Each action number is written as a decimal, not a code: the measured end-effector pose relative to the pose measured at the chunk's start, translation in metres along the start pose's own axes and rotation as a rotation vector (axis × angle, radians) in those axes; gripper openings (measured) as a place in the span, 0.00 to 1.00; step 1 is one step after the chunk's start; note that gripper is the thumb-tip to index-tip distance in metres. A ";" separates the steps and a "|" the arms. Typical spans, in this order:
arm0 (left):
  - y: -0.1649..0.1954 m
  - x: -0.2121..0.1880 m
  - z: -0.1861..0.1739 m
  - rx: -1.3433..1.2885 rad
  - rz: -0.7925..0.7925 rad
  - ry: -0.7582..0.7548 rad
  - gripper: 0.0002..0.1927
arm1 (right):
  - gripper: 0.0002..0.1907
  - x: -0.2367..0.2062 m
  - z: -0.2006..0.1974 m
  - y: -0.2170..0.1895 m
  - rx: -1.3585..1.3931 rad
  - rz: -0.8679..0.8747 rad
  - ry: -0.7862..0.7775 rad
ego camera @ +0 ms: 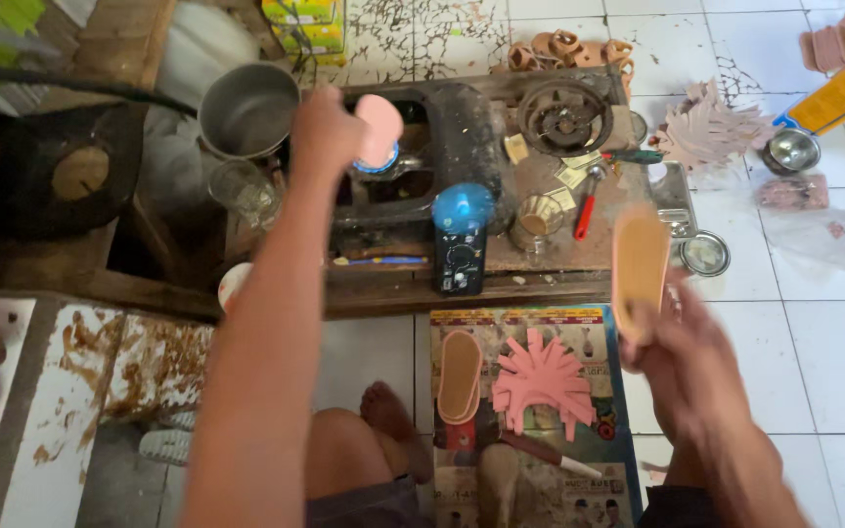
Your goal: The person sits on the workshop floor and assembles a pink sandal, fitting the cut strap pieces onto a sole and pressing them in place, at times using a cylindrical hand tool to press the straps down. They work the sandal over a wooden last, turn it to reach different sides, and hold up the assembled sandal at the end.
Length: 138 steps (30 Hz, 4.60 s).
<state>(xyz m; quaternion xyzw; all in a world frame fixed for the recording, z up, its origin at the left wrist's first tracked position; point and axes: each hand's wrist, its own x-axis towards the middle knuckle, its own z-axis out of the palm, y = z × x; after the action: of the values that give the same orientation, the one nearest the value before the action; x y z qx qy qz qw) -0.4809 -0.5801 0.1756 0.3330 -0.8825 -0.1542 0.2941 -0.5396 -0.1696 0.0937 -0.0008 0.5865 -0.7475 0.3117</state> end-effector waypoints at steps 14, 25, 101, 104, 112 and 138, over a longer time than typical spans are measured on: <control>-0.063 -0.204 -0.027 -1.231 -0.814 -0.032 0.20 | 0.11 0.166 0.291 -0.065 -1.170 -0.184 -0.340; -0.105 -0.270 0.016 -1.455 -0.883 0.143 0.08 | 0.14 0.158 0.330 -0.021 -1.559 -0.159 -0.478; 0.178 -0.573 -0.126 -1.751 -0.415 -0.673 0.67 | 0.34 -0.391 -0.115 0.149 -0.852 -0.877 0.072; 0.178 -0.567 -0.133 -1.730 -0.406 -0.722 0.70 | 0.32 -0.393 -0.112 0.149 -0.843 -0.936 0.108; 0.174 -0.565 -0.137 -1.727 -0.375 -0.735 0.62 | 0.29 -0.386 -0.106 0.132 -0.916 -1.054 0.046; 0.152 -0.466 0.017 -0.969 -0.130 -1.003 0.54 | 0.15 -0.066 -0.056 0.065 -1.189 -0.579 -0.677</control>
<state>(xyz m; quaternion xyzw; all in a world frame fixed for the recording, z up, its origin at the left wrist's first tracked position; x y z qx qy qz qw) -0.2851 -0.1510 0.0393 0.1051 -0.7219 -0.6826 -0.0429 -0.4763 -0.0973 0.0435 -0.5541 0.7404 -0.3152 0.2130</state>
